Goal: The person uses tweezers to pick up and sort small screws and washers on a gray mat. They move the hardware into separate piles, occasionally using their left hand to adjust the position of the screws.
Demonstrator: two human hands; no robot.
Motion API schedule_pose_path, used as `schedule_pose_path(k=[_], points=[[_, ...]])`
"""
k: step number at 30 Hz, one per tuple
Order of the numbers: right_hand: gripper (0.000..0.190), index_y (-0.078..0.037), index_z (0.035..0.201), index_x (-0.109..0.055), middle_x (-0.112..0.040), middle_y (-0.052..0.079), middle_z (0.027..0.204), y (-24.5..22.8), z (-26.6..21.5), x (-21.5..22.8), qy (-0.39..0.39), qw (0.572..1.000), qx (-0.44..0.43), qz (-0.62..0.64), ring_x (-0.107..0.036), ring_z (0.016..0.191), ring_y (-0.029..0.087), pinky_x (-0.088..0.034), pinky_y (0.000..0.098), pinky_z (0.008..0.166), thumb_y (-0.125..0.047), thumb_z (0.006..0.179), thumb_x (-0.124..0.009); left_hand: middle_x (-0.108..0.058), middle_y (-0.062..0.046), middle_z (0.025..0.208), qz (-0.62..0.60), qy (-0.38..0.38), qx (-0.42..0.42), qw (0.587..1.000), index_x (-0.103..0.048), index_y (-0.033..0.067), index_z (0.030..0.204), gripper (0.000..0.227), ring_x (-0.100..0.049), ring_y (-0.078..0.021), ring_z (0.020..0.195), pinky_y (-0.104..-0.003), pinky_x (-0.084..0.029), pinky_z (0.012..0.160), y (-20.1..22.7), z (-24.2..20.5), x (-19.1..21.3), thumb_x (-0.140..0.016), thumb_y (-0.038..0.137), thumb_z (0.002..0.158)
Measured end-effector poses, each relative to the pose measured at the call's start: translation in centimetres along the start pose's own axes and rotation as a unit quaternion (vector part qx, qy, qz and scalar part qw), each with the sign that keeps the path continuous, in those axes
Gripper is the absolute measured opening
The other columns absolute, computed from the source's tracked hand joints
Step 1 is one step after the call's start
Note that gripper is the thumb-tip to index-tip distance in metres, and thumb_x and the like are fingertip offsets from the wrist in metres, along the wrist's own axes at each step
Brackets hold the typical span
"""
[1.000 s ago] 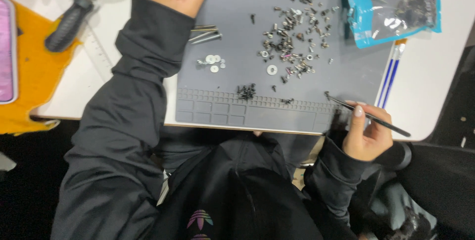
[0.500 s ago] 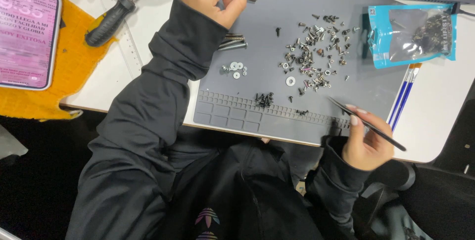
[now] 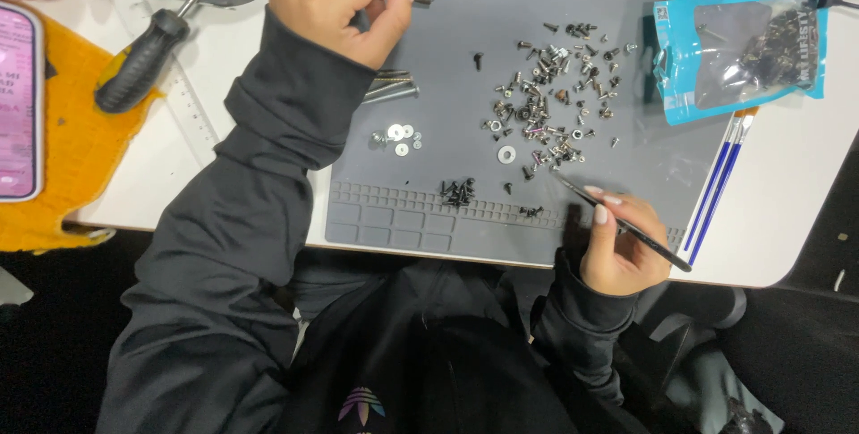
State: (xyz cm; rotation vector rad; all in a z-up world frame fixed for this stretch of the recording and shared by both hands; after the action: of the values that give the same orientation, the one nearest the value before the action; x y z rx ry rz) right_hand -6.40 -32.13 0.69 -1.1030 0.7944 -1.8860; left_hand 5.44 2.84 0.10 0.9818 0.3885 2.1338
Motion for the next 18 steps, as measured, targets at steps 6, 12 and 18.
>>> schedule_pose_path(k=[6,12,18], points=[[0.006,0.002,0.109,-0.064,-0.07,0.025,0.1,0.6,0.6,0.1,0.014,1.0,0.02,0.013,-0.076,0.093,0.038,-0.062,0.0392,0.089,0.002,0.105,-0.068,-0.058,0.001,0.065,0.003,-0.033,0.03,0.999,-0.066,0.0086,0.076,0.036,-0.052,-0.0214,0.069,-0.035,-0.047,0.071,0.0,-0.1,0.0,-0.076,0.004,0.11],[0.006,0.005,0.11,-0.067,-0.074,0.028,0.107,-1.1,2.5,-1.6,-0.059,0.996,0.063,-0.034,-0.075,0.101,0.039,-0.058,0.0411,0.095,0.0,0.106,-0.068,-0.058,-0.001,0.066,0.007,-0.026,0.021,0.999,-0.069,0.0072,0.077,0.03,-0.052,-0.0236,0.071,-0.034,-0.045,0.066,-0.1,-0.2,-0.1,-0.078,-0.001,0.104],[0.003,0.006,0.105,-0.065,-0.072,0.028,0.102,-0.8,2.5,-2.1,-0.051,0.998,0.031,-0.016,-0.073,0.095,0.038,-0.057,0.0406,0.092,0.003,0.106,-0.064,-0.057,0.002,0.067,0.015,-0.009,0.016,1.0,-0.067,0.0082,0.074,0.03,-0.051,-0.0221,0.068,-0.033,-0.043,0.063,0.0,-0.1,-0.3,-0.079,-0.001,0.101]])
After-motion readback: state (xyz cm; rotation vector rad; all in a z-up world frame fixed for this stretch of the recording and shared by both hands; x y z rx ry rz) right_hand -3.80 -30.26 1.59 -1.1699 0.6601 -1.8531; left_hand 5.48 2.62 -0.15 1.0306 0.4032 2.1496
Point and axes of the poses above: each hand's wrist, its own z-axis towards the middle knuckle, its own x-axis out of the back of the hand, y = z × x, the point moved 5 cm from there along z, towards the middle knuckle
